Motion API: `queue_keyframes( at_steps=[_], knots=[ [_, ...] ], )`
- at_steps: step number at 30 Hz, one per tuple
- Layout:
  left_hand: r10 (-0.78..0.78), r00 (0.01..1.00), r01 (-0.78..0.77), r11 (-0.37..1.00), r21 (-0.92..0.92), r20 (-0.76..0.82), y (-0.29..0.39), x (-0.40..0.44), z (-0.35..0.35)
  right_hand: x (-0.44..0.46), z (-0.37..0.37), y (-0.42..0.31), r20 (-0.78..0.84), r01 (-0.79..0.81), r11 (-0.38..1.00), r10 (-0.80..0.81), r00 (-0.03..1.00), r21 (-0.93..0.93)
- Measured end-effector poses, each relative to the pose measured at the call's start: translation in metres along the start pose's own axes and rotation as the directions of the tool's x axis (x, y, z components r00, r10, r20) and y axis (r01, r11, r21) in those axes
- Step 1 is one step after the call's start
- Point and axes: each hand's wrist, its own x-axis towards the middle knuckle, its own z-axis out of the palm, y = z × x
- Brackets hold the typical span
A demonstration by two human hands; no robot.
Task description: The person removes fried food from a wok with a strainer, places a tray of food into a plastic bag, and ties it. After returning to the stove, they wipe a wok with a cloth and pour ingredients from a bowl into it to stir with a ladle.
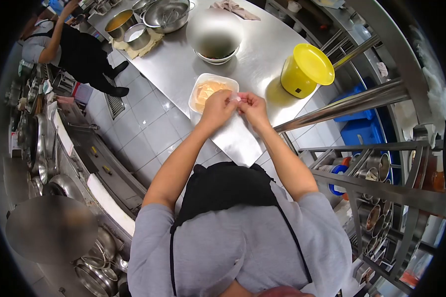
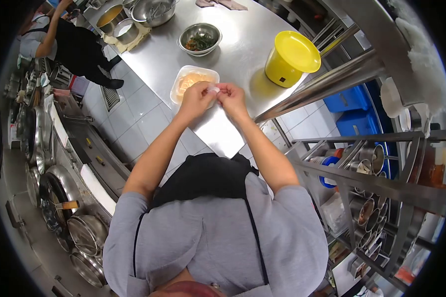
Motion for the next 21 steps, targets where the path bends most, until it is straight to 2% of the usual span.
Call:
queue_keyframes(
  at_steps=[1,4,5,8,9,11,12,15,17,18,19,21],
  knots=[
    [-0.12,0.992,0.125,0.986,-0.115,0.045,-0.002,-0.001,-0.003,-0.003,0.001,0.001,0.01,0.097,0.991,-0.096,0.995,-0.089],
    [-0.251,0.968,0.222,0.898,-0.381,-0.028,-0.02,-0.001,0.001,-0.009,0.006,0.006,0.061,0.339,0.881,-0.338,0.939,-0.331],
    [-0.278,0.959,0.231,0.882,-0.41,-0.057,-0.022,-0.004,0.002,-0.006,0.005,0.009,0.065,0.393,0.828,-0.402,0.913,-0.4],
    [-0.227,0.96,0.182,0.95,-0.253,-0.164,0.004,-0.012,-0.007,-0.006,0.006,-0.002,0.119,0.466,0.648,-0.505,0.855,-0.602],
    [-0.112,0.974,0.086,0.987,-0.134,-0.199,0.008,-0.015,-0.006,-0.006,0.007,-0.009,0.145,0.476,0.577,-0.525,0.839,-0.664],
    [0.13,0.963,-0.104,0.988,0.118,-0.237,0.01,-0.015,-0.006,-0.003,0.008,-0.018,0.259,0.584,0.406,-0.618,0.742,-0.703],
    [0.139,0.964,-0.104,0.982,0.16,-0.229,0.009,-0.013,-0.003,-0.003,0.009,-0.02,0.318,0.627,0.317,-0.649,0.691,-0.712],
    [0.163,0.955,-0.095,0.959,0.265,-0.246,0.011,-0.005,0.0,0.001,0.01,-0.017,0.379,0.631,0.293,-0.595,0.708,-0.718],
    [0.16,0.971,-0.114,0.963,0.244,-0.18,0.0,-0.001,-0.003,0.002,0.008,-0.015,0.373,0.653,0.311,-0.621,0.69,-0.69],
    [0.176,0.975,-0.144,0.965,0.221,-0.132,-0.004,0.001,-0.001,0.003,0.005,-0.008,0.357,0.659,0.369,-0.618,0.7,-0.655],
    [0.154,0.985,-0.133,0.964,0.232,-0.076,-0.004,0.002,-0.003,0.004,0.004,-0.002,0.317,0.687,0.386,-0.676,0.665,-0.616],
    [0.139,0.99,-0.142,0.962,0.235,0.029,-0.008,0.002,-0.006,-0.001,0.007,-0.012,0.377,0.696,0.352,-0.644,0.665,-0.626]
  ],
)
